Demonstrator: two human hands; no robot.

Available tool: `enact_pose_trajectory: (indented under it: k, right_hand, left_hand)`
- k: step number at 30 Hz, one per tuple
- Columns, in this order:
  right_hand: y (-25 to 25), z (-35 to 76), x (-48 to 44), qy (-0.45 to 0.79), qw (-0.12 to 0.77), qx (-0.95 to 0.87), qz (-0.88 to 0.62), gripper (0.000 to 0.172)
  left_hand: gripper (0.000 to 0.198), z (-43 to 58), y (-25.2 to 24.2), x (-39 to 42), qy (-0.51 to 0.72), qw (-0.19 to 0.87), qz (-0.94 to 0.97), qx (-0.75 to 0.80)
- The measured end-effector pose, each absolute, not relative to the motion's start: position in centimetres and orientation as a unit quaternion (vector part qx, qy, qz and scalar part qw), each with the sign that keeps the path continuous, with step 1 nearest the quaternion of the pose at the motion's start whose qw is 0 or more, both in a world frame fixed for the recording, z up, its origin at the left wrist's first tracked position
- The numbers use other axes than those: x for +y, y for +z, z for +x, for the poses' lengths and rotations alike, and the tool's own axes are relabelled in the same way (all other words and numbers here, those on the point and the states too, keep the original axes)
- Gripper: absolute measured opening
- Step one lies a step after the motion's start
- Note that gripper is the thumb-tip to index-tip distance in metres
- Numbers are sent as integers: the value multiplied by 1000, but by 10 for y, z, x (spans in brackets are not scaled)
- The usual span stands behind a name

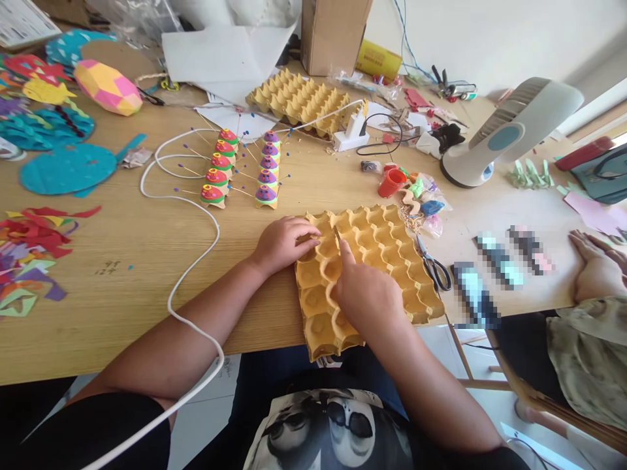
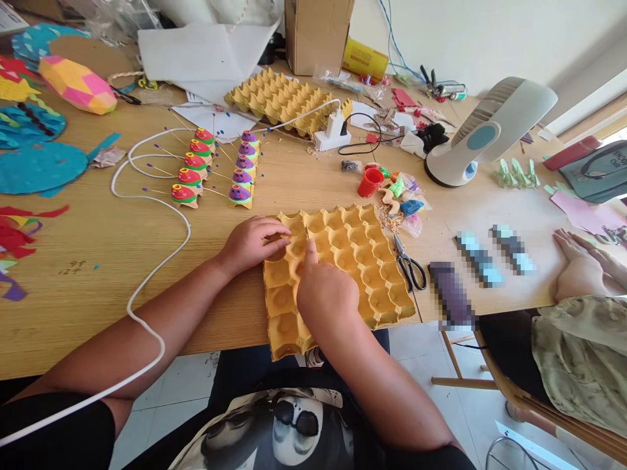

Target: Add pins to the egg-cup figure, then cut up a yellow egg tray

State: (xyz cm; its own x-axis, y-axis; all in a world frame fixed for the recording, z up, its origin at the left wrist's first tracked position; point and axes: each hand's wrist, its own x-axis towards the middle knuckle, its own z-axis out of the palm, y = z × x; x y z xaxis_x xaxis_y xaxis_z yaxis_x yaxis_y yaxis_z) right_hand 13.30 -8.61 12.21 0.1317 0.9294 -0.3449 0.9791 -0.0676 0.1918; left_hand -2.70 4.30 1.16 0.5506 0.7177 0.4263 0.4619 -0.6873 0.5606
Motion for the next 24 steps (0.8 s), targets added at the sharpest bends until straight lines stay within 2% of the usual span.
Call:
enact_pose_trajectory:
  k: [4, 10, 24]
  right_hand:
    - [125, 136, -92, -63, 202, 660, 721, 72]
    - [120, 134, -77, -91, 204, 642, 734, 77]
    - [118, 132, -81, -65, 200, 653, 727, 79]
  left_hand:
    - [27, -27, 11, 43, 325, 197, 858, 345]
    - [31, -27, 12, 44, 317, 204, 861, 342]
    - [32, -27, 13, 42, 315, 197, 860, 349]
